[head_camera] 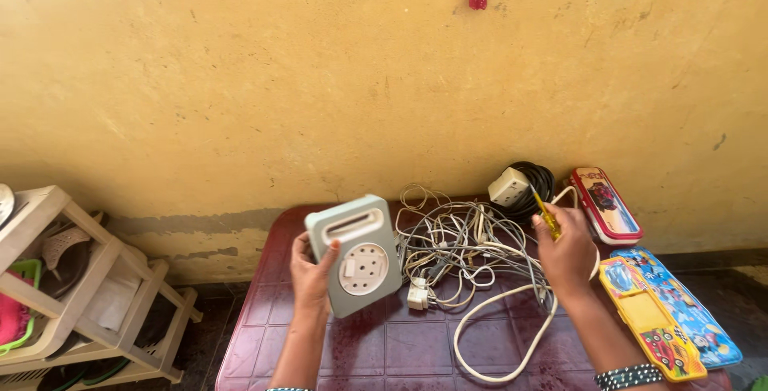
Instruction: The person untangles a bundle of electrical cords on a table, sorts through multiple extension boxes and plugs, and then uses a screwdriver to tighten a screw on the casing of a light blue power strip.
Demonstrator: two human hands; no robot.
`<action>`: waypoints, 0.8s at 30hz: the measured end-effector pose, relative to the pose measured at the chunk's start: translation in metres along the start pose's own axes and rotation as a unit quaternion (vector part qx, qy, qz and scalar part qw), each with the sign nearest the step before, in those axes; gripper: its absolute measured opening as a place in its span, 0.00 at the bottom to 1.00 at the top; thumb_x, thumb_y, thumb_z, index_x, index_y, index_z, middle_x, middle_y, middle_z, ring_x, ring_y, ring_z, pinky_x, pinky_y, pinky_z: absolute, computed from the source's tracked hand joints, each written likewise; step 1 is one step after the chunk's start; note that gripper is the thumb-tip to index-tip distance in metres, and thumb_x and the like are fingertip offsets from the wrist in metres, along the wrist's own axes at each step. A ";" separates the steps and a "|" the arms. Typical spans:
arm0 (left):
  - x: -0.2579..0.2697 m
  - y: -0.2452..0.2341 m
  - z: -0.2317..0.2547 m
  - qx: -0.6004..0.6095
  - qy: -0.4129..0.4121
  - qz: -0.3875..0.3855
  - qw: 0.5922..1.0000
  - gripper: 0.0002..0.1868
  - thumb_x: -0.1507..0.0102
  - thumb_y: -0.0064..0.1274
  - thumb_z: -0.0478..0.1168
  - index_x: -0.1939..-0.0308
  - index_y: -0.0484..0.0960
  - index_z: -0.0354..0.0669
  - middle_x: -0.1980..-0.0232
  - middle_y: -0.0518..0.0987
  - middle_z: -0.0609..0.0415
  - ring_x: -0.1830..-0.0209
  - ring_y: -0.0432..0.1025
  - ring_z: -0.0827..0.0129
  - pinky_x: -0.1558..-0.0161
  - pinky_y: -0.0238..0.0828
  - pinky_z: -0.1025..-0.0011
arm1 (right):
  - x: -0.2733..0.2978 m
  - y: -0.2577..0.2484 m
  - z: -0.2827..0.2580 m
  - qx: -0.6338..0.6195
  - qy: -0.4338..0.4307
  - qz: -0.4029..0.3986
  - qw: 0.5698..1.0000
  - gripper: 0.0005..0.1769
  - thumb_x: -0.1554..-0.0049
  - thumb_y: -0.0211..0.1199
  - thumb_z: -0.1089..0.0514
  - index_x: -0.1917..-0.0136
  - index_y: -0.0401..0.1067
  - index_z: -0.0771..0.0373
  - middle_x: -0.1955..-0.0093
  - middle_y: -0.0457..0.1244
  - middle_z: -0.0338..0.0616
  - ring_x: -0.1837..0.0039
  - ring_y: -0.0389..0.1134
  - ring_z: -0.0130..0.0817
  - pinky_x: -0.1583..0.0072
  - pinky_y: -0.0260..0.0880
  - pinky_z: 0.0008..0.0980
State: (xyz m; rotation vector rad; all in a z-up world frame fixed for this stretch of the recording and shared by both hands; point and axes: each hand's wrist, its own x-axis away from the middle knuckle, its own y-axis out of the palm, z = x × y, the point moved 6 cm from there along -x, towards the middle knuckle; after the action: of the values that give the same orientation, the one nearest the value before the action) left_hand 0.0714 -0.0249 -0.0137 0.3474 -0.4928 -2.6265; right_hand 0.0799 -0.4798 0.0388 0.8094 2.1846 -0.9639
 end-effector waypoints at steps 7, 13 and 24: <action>-0.003 0.003 -0.025 -0.036 -0.015 0.003 0.999 0.34 0.46 0.70 0.43 0.41 0.71 0.36 0.50 0.80 0.47 0.52 0.76 0.65 0.52 0.78 0.68 | 0.045 0.035 -0.062 -0.010 -0.030 -0.208 0.978 0.21 0.39 0.60 0.48 0.33 0.74 0.48 0.57 0.66 0.42 0.61 0.69 0.39 0.57 0.70 0.39; -0.001 0.012 -0.014 -0.024 -0.045 -0.022 0.998 0.27 0.46 0.69 0.42 0.47 0.77 0.35 0.54 0.82 0.47 0.57 0.78 0.66 0.54 0.79 0.69 | 0.096 0.049 -0.094 -0.016 -0.069 -0.370 0.926 0.25 0.41 0.60 0.54 0.30 0.68 0.47 0.55 0.65 0.42 0.65 0.69 0.37 0.60 0.71 0.37; 0.003 0.003 0.066 0.064 0.028 -0.066 0.995 0.24 0.41 0.65 0.47 0.48 0.79 0.36 0.53 0.82 0.50 0.56 0.76 0.69 0.53 0.74 0.72 | 0.114 -0.005 -0.237 -0.185 -0.076 -0.329 0.923 0.21 0.45 0.67 0.58 0.38 0.77 0.49 0.63 0.65 0.42 0.68 0.67 0.38 0.64 0.68 0.37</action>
State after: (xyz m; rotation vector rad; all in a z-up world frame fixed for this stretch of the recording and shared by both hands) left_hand 0.0491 -0.0100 0.0464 0.5089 -0.6404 -2.7100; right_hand -0.0618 -0.2638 0.0884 -0.1968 2.4292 -0.8222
